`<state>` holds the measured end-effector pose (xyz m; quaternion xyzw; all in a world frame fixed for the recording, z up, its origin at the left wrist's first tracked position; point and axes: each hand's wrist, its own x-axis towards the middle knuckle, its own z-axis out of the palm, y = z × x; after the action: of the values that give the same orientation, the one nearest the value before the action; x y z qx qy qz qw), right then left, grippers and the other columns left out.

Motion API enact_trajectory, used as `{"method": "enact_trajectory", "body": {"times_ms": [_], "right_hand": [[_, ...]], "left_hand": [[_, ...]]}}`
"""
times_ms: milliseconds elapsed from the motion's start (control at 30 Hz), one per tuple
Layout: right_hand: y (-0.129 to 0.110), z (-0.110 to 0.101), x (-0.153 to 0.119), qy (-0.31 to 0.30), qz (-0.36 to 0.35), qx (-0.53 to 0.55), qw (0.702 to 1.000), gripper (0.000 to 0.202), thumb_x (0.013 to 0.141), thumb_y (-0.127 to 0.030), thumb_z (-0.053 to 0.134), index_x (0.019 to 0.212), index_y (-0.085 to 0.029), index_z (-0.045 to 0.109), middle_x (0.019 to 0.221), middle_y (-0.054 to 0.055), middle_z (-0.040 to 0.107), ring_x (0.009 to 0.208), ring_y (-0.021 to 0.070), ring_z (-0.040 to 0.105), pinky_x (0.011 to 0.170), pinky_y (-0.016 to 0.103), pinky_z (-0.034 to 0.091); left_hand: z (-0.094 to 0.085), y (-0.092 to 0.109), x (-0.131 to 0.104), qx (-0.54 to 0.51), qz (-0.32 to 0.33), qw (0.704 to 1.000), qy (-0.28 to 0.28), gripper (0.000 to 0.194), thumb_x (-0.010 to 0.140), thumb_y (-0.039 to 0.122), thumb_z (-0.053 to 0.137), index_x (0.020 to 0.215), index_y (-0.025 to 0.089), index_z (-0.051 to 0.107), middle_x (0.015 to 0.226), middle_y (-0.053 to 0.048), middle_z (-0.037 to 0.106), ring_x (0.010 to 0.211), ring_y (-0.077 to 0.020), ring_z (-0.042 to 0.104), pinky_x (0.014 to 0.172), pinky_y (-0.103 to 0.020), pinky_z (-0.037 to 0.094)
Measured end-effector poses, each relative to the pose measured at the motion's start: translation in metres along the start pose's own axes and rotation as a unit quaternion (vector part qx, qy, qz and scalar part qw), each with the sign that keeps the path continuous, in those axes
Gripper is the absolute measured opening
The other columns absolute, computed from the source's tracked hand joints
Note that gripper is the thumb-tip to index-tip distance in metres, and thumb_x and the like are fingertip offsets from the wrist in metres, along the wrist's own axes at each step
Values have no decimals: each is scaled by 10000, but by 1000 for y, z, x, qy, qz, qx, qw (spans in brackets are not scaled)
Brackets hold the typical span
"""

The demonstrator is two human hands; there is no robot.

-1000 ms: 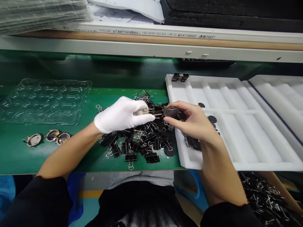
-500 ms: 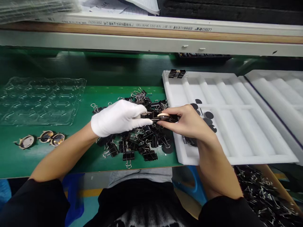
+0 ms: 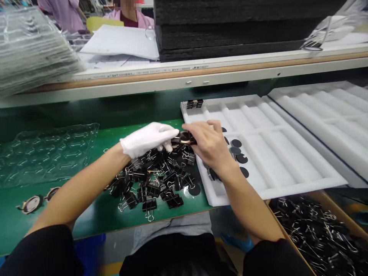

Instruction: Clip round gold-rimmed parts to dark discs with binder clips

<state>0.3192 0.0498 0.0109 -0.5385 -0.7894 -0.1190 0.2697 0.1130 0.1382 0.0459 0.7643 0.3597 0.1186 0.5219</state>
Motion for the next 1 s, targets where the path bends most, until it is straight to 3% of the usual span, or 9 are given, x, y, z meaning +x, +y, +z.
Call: {"method": "enact_trajectory", "body": {"times_ms": [67, 133, 233, 300, 433, 600, 800, 900, 1000], "right_hand": [[13, -8, -1, 0, 102, -55, 993, 612, 930, -92, 532, 1522, -224, 454, 1531, 173, 537, 1383, 350, 491, 1048, 527, 382], [30, -14, -4, -59, 245, -89, 964, 697, 906, -145, 581, 1576, -190, 395, 1608, 221, 417, 1431, 435, 405, 1062, 599, 352], [55, -14, -10, -214, 393, -77, 891, 477, 971, -248, 553, 1428, -114, 574, 1411, 256, 577, 1310, 474, 504, 1039, 614, 364], [65, -11, -12, -268, 412, -53, 869, 389, 1016, -309, 510, 1331, -135, 658, 1307, 226, 641, 1247, 446, 560, 1022, 591, 388], [69, -6, -15, -267, 400, -34, 876, 340, 1028, -301, 487, 1277, -184, 687, 1314, 180, 643, 1225, 389, 586, 1001, 550, 420], [65, -5, -16, -253, 390, -29, 885, 317, 999, -168, 444, 1199, -174, 690, 1281, 170, 666, 1201, 368, 597, 985, 534, 415], [63, -5, -15, -215, 377, -45, 900, 260, 996, -186, 447, 1097, -158, 684, 1131, 173, 737, 1107, 364, 644, 967, 517, 407], [61, -6, -13, -165, 382, -13, 909, 242, 1016, -253, 449, 1114, -163, 652, 1036, 182, 754, 1037, 365, 673, 916, 477, 436], [58, -6, -11, -98, 383, 60, 916, 214, 1011, -324, 493, 1119, -196, 627, 1004, 165, 770, 1001, 357, 704, 854, 432, 476]], "left_hand": [[-4, 5, 36, 15, 6, 999, 33, 372, 968, 533, 588, 934, 182, 707, 756, -43, 731, 637, -121, 667, 548, -219, 479], [-4, 9, 78, 108, 7, 990, 93, 376, 1005, 495, 525, 1062, 177, 717, 853, -74, 758, 701, -127, 687, 628, -251, 526], [3, 13, 139, 248, 10, 958, 141, 370, 968, 436, 575, 1162, 141, 686, 1038, -131, 770, 876, -192, 716, 767, -308, 558], [9, 13, 171, 300, 12, 940, 160, 411, 911, 418, 645, 1199, 126, 670, 1144, -170, 747, 1005, -260, 700, 846, -351, 542], [19, 6, 204, 386, 11, 909, 157, 462, 906, 420, 621, 1294, 169, 639, 1237, -169, 714, 1135, -329, 654, 972, -415, 485], [30, -3, 211, 475, 4, 861, 180, 442, 941, 412, 551, 1251, 122, 674, 1359, -241, 617, 1340, -455, 487, 1119, -594, 310], [39, 5, 207, 507, -2, 840, 195, 515, 935, 363, 543, 1334, 44, 606, 1338, -280, 614, 1257, -445, 552, 1085, -568, 346], [22, 17, 181, 509, 4, 846, 159, 520, 943, 446, 542, 1338, 121, 635, 1306, -204, 663, 1202, -375, 611, 1065, -477, 397], [-7, 28, 124, 518, 3, 855, 36, 477, 884, 571, 628, 1190, 222, 738, 1143, -104, 729, 1113, -333, 654, 1002, -414, 438]]}}
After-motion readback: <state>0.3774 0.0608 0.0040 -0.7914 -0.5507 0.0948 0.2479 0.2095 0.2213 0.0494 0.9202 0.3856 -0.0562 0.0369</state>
